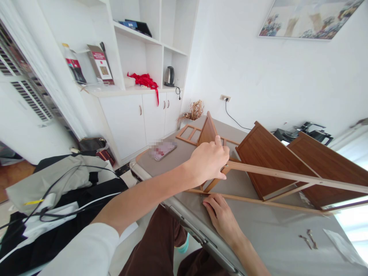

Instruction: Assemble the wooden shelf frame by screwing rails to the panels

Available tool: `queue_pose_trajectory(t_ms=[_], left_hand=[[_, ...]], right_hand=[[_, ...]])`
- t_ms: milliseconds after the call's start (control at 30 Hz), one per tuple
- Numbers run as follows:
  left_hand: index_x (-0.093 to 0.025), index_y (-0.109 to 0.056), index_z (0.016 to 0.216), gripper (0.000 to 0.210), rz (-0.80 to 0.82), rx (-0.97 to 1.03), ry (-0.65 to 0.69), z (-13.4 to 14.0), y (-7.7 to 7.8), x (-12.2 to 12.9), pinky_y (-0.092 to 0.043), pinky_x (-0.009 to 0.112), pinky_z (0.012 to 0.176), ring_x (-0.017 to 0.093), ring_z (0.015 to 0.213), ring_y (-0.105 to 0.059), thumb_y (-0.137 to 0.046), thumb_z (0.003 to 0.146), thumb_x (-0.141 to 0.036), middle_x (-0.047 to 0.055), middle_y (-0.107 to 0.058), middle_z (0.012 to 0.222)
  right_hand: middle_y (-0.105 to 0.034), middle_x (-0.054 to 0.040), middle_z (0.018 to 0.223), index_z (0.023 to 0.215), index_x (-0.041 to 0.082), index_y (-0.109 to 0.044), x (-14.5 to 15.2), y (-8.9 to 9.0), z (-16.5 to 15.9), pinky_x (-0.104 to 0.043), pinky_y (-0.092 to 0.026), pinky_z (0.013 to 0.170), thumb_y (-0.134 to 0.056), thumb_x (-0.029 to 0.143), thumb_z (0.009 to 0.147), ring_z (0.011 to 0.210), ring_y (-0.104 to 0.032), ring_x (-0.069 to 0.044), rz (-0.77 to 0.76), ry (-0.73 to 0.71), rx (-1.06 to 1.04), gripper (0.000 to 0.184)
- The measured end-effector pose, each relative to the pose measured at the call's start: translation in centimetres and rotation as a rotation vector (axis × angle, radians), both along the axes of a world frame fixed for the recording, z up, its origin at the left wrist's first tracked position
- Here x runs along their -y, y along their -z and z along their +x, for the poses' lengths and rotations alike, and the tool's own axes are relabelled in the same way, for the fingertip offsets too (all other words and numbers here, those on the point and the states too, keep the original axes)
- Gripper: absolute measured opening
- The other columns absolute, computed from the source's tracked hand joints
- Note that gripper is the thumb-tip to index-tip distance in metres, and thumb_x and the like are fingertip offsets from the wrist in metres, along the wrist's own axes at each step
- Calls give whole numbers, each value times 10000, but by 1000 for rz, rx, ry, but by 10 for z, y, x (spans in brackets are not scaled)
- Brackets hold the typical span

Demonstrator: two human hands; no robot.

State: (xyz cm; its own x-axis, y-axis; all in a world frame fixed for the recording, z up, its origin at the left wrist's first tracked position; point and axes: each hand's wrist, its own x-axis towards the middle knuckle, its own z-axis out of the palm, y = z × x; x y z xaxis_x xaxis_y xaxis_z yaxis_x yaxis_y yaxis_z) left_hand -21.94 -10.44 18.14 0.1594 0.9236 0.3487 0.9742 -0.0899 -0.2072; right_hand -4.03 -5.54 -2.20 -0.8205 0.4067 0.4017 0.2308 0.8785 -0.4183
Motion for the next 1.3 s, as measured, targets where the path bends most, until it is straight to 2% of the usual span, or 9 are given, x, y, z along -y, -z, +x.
queue_pose_trajectory(t_ms=[167,467,1033,1200,1300], left_hand=[[-60,-600,1086,681,-5,12,-1,-1,1,0,-529,323,657,288,883,-704,-742,727,-621,346,-456,1419],[-43,-583,1137,696,-46,-3,-5,0,-4,2,-527,324,690,297,928,-690,-711,766,-618,364,-458,1394],[-54,-591,1108,685,-29,-27,-9,1,-5,2,-530,313,667,282,902,-702,-723,750,-623,349,-473,1398],[-56,-597,1096,668,-25,-13,-4,0,-4,2,-528,315,663,281,895,-701,-727,752,-614,341,-472,1405],[-53,-595,1098,672,-17,-10,1,0,-3,2,-530,316,667,286,908,-700,-732,747,-609,347,-466,1407]], right_hand=[[-616,-62,947,951,230,-631,0,3,-5,-355,-535,797,-449,220,1008,890,-606,-202,17,15,0,192],[-611,-61,941,976,226,-607,-2,3,-7,-357,-535,789,-435,216,1016,880,-595,-197,8,3,-17,177],[-608,-61,911,948,222,-611,1,-7,-10,-352,-522,754,-422,198,1016,839,-585,-196,128,6,-29,202],[-606,-59,923,953,223,-607,1,-6,-10,-353,-514,761,-425,194,1016,846,-581,-197,118,10,-26,195],[-613,-61,936,970,215,-610,-2,-4,-10,-360,-497,771,-430,183,1015,858,-576,-201,163,13,18,189]])
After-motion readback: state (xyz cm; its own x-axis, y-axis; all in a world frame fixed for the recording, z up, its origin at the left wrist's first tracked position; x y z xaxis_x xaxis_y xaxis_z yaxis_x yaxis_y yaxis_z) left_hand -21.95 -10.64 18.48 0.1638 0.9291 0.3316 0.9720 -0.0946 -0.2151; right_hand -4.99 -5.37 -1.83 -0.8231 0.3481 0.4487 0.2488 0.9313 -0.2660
